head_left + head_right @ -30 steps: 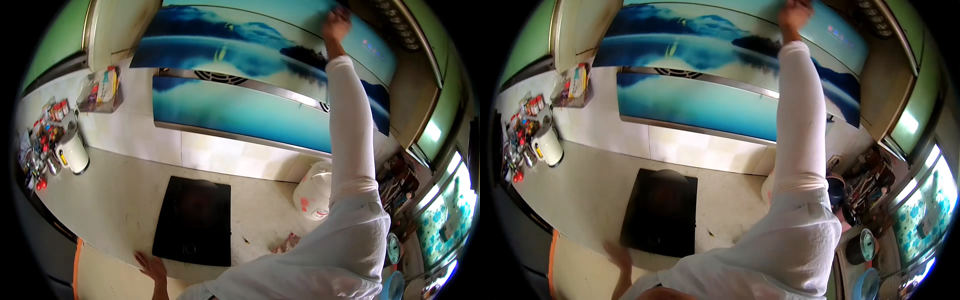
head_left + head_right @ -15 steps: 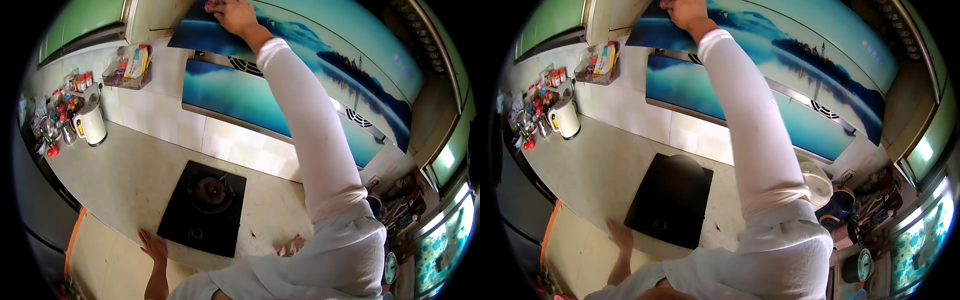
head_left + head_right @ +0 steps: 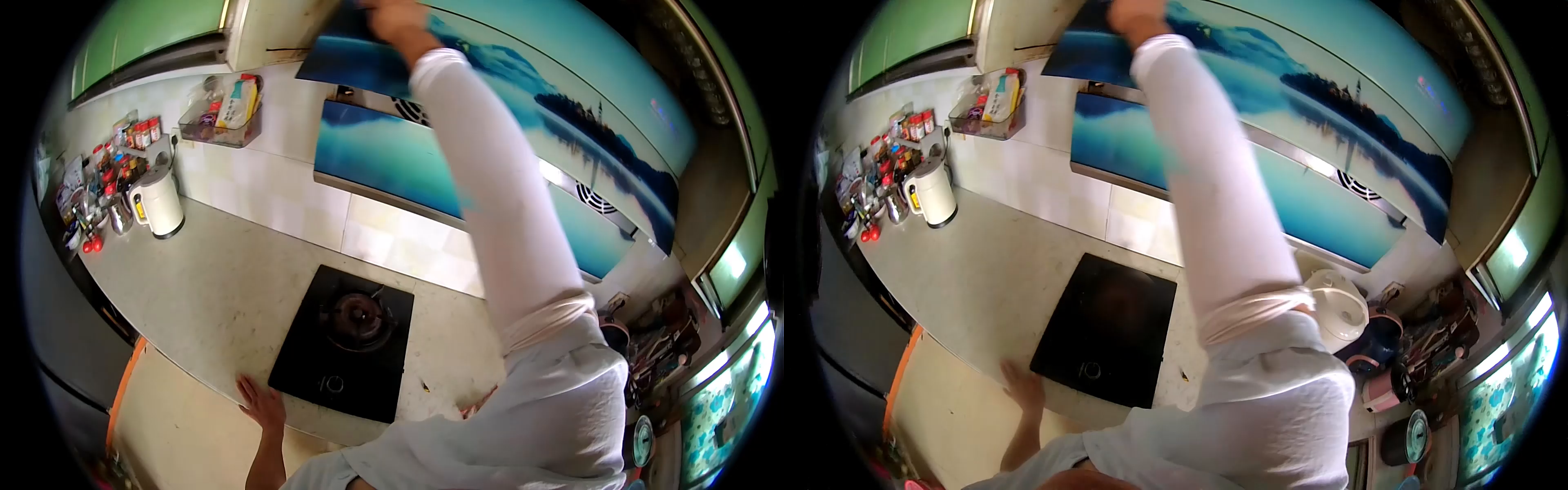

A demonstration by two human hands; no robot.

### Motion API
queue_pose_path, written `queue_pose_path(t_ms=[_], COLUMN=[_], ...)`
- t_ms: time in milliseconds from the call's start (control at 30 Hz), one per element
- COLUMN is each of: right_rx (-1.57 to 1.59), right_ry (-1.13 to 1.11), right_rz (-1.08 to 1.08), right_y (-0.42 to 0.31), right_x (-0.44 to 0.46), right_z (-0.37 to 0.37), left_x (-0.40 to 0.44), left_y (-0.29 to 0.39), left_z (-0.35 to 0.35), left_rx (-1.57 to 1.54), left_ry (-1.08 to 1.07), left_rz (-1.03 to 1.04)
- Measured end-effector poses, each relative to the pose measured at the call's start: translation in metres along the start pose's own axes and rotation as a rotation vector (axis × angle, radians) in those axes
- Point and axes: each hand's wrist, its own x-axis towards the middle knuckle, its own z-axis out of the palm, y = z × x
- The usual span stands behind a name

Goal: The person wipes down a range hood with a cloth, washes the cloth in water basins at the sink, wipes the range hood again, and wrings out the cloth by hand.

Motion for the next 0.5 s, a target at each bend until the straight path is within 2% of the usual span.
queue_pose_path(t_ms=[33,67,133,233,333,367,400,433,467,500], right_rx=[-0.042,0.132,0.053,0.126,0.092,0.090,0.091,-0.062,-0.207,-0.294], right_ry=[-0.057,-0.077,-0.257,-0.202,-0.129,0.088,0.116,0.166,0.005,0.061], right_rz=[-0.093,0.028,-0.060,-0.099,-0.144,-0.214,-0.244,-0.183,-0.064,-0.056], right_y=[-0.018,-0.033,-0.051,-0.044,0.004,0.034,0.059,0.080,0.113,0.159], right_x=[-0.004,-0.006,-0.026,-0.060,-0.094,-0.107,-0.117,-0.131,-0.148,-0.166], right_z=[-0.003,0.008,-0.023,-0.057,-0.098,-0.100,-0.124,-0.152,-0.174,-0.190], left_x=[-0.004,-0.006,-0.005,-0.004,0.002,0.001,0.000,0.001,0.002,0.004], left_y=[0.005,0.008,0.007,0.001,-0.008,-0.012,-0.012,-0.008,-0.007,-0.013], left_z=[-0.011,-0.017,-0.013,0.000,0.016,0.020,0.018,0.014,0.012,0.021], left_rx=[-0.042,-0.083,-0.060,-0.037,-0.026,-0.033,-0.025,-0.031,-0.040,-0.035], left_ry=[-0.002,-0.007,-0.002,0.024,0.062,0.083,0.073,0.054,0.035,0.026], left_rz=[-0.020,-0.036,-0.013,0.005,0.029,0.031,0.039,0.018,-0.002,0.005])
